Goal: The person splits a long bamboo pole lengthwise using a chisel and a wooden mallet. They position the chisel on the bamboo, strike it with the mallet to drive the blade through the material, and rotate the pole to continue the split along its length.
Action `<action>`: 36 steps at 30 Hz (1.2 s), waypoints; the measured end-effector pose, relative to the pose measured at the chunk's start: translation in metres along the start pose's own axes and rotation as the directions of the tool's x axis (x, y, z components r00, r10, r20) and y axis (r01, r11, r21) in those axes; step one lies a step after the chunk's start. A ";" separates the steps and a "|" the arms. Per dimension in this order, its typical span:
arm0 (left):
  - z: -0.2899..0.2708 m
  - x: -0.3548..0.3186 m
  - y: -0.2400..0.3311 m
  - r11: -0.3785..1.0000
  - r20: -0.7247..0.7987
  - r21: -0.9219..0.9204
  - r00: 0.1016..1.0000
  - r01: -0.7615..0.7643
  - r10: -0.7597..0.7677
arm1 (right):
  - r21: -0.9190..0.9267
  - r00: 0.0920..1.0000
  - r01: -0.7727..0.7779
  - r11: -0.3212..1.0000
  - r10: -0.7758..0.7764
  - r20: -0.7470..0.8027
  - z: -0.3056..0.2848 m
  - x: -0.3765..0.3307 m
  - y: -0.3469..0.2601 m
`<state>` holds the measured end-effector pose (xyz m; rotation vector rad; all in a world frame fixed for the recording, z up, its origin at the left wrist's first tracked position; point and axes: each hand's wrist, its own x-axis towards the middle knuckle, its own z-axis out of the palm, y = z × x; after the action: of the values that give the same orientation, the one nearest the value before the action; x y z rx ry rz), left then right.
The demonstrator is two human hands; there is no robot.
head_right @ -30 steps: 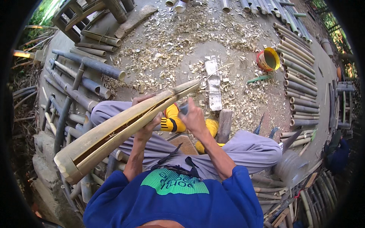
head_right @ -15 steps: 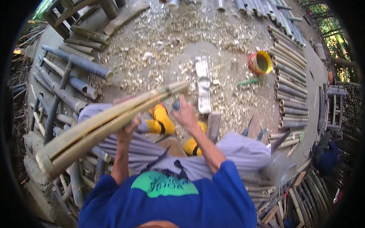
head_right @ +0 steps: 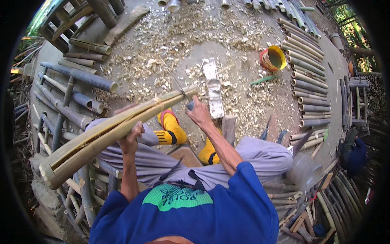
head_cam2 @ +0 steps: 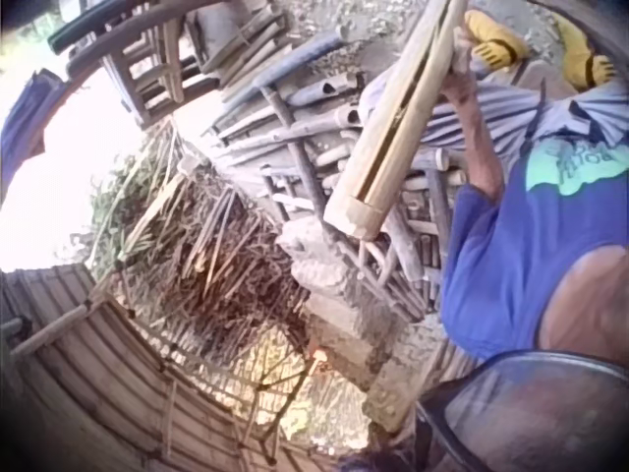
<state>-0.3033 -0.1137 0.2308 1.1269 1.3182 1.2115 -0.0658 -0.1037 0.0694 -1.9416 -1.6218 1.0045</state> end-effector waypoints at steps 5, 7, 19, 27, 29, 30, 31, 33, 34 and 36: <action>-0.003 -0.002 -0.006 1.000 0.013 0.030 1.000 0.006 -0.006 | -0.032 0.996 -0.079 0.996 0.078 -0.041 0.005 0.016 0.040; 0.002 -0.001 0.000 0.999 -0.005 -0.036 1.000 0.023 -0.023 | -0.015 0.993 -0.118 0.993 0.117 -0.031 0.008 0.024 0.049; 0.000 -0.002 -0.001 0.995 0.034 0.099 0.999 -0.031 0.028 | 0.136 0.999 -0.052 0.989 0.053 -0.001 -0.001 -0.005 0.011; 0.005 -0.007 0.002 0.993 0.069 0.105 0.996 -0.055 0.048 | 0.178 0.998 -0.022 0.984 0.010 0.069 -0.019 -0.032 -0.030; 0.001 -0.008 0.000 0.993 0.058 0.106 0.997 -0.048 0.042 | 0.129 0.987 -0.149 0.980 0.139 0.086 -0.010 -0.014 0.011; -0.001 -0.008 0.001 0.993 0.048 0.107 0.998 -0.046 0.041 | 0.069 0.990 -0.128 0.989 0.124 0.067 -0.008 -0.005 0.025; -0.003 -0.008 0.000 0.994 0.038 0.104 0.998 -0.044 0.040 | 0.005 0.993 -0.113 0.994 0.113 0.046 -0.003 0.000 0.038; -0.004 -0.011 0.002 0.995 0.030 0.090 0.999 -0.038 0.035 | -0.010 0.987 -0.155 0.988 0.155 0.035 0.006 0.003 0.061; -0.002 -0.008 0.003 0.996 0.033 0.078 0.999 -0.044 0.042 | -0.016 0.984 -0.174 0.985 0.174 0.024 0.009 0.007 0.072; -0.002 -0.009 0.002 0.995 0.042 0.097 0.999 -0.036 0.032 | 0.019 0.973 -0.232 0.973 0.232 0.024 0.010 0.006 0.076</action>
<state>-0.3042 -0.1225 0.2339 1.2422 1.3449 1.1536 -0.0223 -0.1169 0.0069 -2.1487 -1.4113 1.1296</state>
